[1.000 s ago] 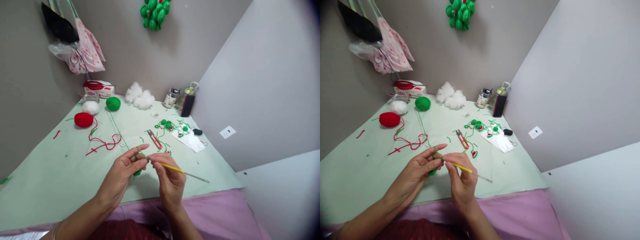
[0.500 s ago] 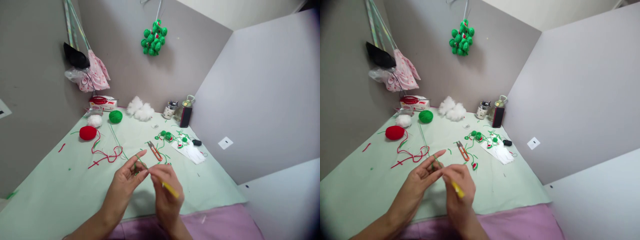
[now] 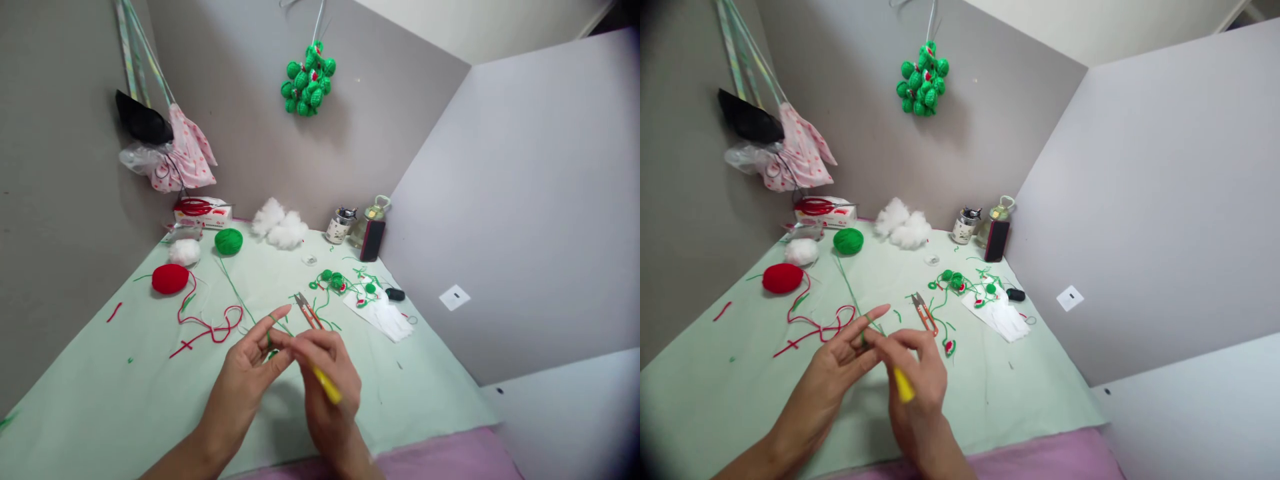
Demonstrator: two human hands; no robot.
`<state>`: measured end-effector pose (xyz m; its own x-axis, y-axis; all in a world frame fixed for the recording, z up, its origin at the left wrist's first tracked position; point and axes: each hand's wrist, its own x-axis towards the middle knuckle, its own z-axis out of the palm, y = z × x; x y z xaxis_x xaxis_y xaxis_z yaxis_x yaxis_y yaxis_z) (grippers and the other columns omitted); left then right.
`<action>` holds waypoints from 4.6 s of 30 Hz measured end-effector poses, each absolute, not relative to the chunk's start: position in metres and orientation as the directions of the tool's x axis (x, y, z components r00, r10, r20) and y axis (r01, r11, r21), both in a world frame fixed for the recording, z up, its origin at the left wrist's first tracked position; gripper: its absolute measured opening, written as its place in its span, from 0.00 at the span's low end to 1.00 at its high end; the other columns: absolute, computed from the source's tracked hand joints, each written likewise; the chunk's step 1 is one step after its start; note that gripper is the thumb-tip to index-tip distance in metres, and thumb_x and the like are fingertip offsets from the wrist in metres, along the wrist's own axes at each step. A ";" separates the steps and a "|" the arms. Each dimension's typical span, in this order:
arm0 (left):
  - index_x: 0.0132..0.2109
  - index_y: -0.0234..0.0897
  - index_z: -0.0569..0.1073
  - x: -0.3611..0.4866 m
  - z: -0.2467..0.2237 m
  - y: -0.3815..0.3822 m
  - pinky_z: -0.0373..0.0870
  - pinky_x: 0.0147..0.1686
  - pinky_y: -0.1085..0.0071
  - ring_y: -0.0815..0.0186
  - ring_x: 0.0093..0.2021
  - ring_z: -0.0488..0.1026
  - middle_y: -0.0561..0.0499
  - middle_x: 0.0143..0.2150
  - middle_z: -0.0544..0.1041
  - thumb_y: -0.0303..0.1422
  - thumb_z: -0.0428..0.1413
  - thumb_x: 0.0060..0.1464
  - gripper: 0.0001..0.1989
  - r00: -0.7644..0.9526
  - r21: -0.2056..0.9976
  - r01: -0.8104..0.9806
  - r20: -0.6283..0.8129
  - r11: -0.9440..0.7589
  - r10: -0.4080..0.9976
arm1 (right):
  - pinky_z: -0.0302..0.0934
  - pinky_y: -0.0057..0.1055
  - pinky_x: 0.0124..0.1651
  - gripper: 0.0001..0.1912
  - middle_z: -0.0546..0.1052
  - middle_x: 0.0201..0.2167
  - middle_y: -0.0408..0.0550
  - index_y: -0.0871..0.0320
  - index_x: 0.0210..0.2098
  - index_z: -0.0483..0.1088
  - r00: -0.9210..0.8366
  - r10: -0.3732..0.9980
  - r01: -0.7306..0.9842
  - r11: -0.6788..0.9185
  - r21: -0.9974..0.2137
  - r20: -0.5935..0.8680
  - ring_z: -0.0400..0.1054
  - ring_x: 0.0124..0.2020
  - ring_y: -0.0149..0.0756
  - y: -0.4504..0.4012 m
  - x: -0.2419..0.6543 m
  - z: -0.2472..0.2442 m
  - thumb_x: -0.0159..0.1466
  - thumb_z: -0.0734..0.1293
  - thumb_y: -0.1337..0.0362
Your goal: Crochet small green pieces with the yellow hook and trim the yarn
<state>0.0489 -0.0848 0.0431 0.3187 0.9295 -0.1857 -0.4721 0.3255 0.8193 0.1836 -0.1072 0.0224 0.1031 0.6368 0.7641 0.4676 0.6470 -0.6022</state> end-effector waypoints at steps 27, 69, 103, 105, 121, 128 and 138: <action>0.59 0.48 0.78 0.037 0.058 -0.044 0.64 0.51 0.69 0.65 0.44 0.69 0.54 0.38 0.75 0.36 0.69 0.53 0.25 0.397 0.822 -0.434 -0.192 0.368 0.898 | 0.68 0.37 0.47 0.10 0.82 0.36 0.44 0.49 0.40 0.80 0.202 0.828 0.193 0.490 -0.850 0.523 0.75 0.38 0.35 -0.065 0.177 0.049 0.69 0.67 0.69; 0.62 0.45 0.75 0.038 0.070 -0.018 0.68 0.47 0.65 0.61 0.43 0.74 0.51 0.43 0.79 0.38 0.66 0.55 0.28 0.379 0.978 -0.188 -0.017 0.095 0.925 | 0.67 0.32 0.35 0.07 0.78 0.31 0.46 0.55 0.37 0.80 0.365 0.880 -0.100 0.360 -0.928 0.302 0.70 0.30 0.32 -0.055 0.196 0.044 0.67 0.70 0.59; 0.57 0.50 0.79 0.039 0.057 -0.023 0.64 0.47 0.72 0.71 0.36 0.68 0.58 0.32 0.72 0.32 0.69 0.53 0.24 0.442 0.842 -0.401 -0.167 0.361 0.881 | 0.66 0.32 0.35 0.06 0.80 0.34 0.46 0.53 0.37 0.81 0.289 0.859 -0.018 0.446 -0.895 0.423 0.72 0.34 0.33 -0.048 0.193 0.047 0.68 0.69 0.64; 0.58 0.51 0.79 0.041 0.056 -0.024 0.64 0.48 0.71 0.71 0.36 0.69 0.58 0.32 0.73 0.33 0.69 0.53 0.24 0.459 0.856 -0.379 -0.156 0.352 0.874 | 0.68 0.33 0.39 0.07 0.82 0.36 0.46 0.51 0.39 0.81 0.243 0.845 0.073 0.474 -0.877 0.477 0.74 0.39 0.35 -0.048 0.187 0.048 0.68 0.69 0.67; 0.55 0.41 0.81 0.043 0.053 -0.017 0.65 0.47 0.73 0.69 0.40 0.71 0.53 0.36 0.78 0.33 0.68 0.53 0.21 0.450 0.740 -0.484 -0.247 0.466 0.858 | 0.67 0.32 0.32 0.11 0.77 0.31 0.44 0.52 0.41 0.79 0.307 0.792 0.183 0.495 -0.849 0.528 0.70 0.29 0.32 -0.055 0.197 0.049 0.70 0.65 0.69; 0.59 0.45 0.78 0.050 0.050 -0.025 0.66 0.52 0.70 0.68 0.44 0.73 0.54 0.37 0.78 0.34 0.68 0.55 0.24 0.451 0.717 -0.525 -0.221 0.458 0.865 | 0.69 0.36 0.41 0.20 0.80 0.42 0.47 0.46 0.51 0.78 0.109 0.623 0.575 0.596 -0.561 0.774 0.74 0.42 0.37 -0.059 0.188 0.039 0.66 0.68 0.75; 0.57 0.47 0.79 0.042 0.054 -0.016 0.66 0.39 0.75 0.72 0.36 0.72 0.57 0.33 0.77 0.32 0.67 0.55 0.23 0.500 0.842 -0.395 -0.139 0.368 0.855 | 0.66 0.31 0.38 0.06 0.81 0.37 0.45 0.51 0.39 0.82 0.266 0.891 -0.022 0.388 -0.922 0.368 0.71 0.35 0.32 -0.050 0.195 0.046 0.67 0.71 0.63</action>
<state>0.0420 -0.0162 0.0541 0.5004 0.8545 -0.1394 -0.3947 0.3684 0.8417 0.1955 -0.0499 0.0461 0.2662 0.8908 0.3684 -0.0216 0.3876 -0.9216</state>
